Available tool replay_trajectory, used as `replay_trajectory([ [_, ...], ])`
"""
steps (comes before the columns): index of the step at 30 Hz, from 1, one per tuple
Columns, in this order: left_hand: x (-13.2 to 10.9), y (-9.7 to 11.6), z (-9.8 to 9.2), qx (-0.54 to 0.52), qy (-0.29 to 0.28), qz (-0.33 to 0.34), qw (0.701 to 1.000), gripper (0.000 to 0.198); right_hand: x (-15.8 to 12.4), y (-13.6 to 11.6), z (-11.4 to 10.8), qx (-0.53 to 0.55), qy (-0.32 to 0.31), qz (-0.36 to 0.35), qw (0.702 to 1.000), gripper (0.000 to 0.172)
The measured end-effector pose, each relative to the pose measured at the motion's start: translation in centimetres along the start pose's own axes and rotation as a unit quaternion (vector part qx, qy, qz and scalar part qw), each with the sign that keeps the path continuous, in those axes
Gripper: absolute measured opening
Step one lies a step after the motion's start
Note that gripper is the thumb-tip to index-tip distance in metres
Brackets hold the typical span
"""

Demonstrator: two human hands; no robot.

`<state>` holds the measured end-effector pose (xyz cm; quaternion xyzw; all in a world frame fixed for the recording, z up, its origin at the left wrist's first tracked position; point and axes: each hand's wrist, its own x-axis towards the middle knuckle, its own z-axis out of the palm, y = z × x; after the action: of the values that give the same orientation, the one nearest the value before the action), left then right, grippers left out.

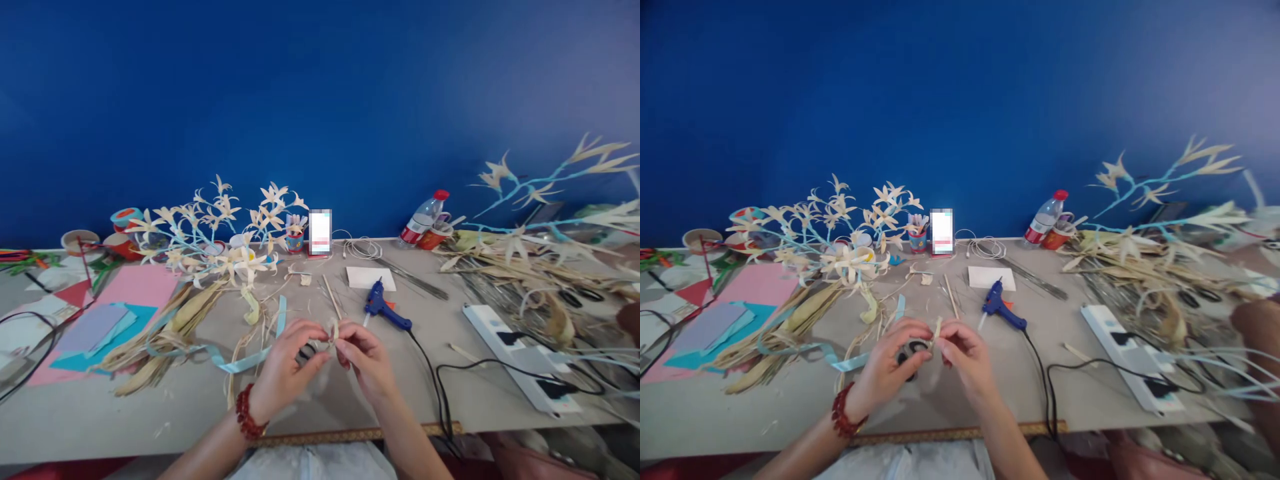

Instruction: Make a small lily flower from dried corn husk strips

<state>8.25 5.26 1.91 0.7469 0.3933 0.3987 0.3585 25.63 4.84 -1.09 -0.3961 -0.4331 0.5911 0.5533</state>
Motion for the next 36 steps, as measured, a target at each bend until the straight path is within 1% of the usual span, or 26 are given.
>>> replay_trajectory([
  [2, -0.1, 0.0, 0.2, -0.014, 0.006, -0.018, 1.000, 0.006, -0.1, 0.1, 0.3, -0.023, -0.001, -0.011, 1.000, 0.018],
  [5, -0.3, 0.1, 0.3, -0.037, 0.025, -0.054, 0.998, 0.007, -0.2, -0.2, 0.7, -0.089, -0.026, -0.059, 0.994, 0.015],
  [9, -0.3, -0.1, 0.2, -0.078, 0.037, -0.093, 0.992, 0.017, -0.2, -0.9, 1.2, -0.207, -0.070, -0.144, 0.965, 0.012],
  [13, -0.1, -0.6, 0.0, -0.123, 0.053, -0.113, 0.985, 0.015, -0.2, -1.1, 1.6, -0.273, -0.091, -0.183, 0.940, 0.012],
  [17, -0.3, -0.9, 0.0, -0.140, 0.051, -0.133, 0.980, 0.014, -0.3, -1.0, 1.7, -0.293, -0.106, -0.181, 0.933, 0.012],
  [19, -0.5, -0.9, 0.0, -0.145, 0.048, -0.142, 0.978, 0.014, -0.3, -1.0, 1.7, -0.285, -0.104, -0.166, 0.938, 0.010],
  [22, -0.6, -0.9, -0.1, -0.138, 0.045, -0.157, 0.977, 0.014, -0.2, -1.2, 1.8, -0.265, -0.084, -0.140, 0.950, 0.007],
  [25, -0.7, -0.6, -0.3, -0.105, 0.048, -0.145, 0.983, 0.015, 0.0, -1.4, 1.9, -0.266, -0.064, -0.134, 0.952, 0.007],
  [30, -0.7, -0.2, -0.4, -0.073, 0.042, -0.118, 0.989, 0.017, 0.2, -1.3, 2.1, -0.279, -0.059, -0.134, 0.949, 0.010],
  [32, -0.8, -0.2, -0.4, -0.073, 0.044, -0.119, 0.989, 0.018, 0.1, -1.3, 2.1, -0.282, -0.063, -0.136, 0.947, 0.010],
  [36, -0.8, -0.5, -0.5, -0.086, 0.069, -0.125, 0.986, 0.016, -0.1, -1.3, 2.2, -0.299, -0.089, -0.149, 0.938, 0.010],
])
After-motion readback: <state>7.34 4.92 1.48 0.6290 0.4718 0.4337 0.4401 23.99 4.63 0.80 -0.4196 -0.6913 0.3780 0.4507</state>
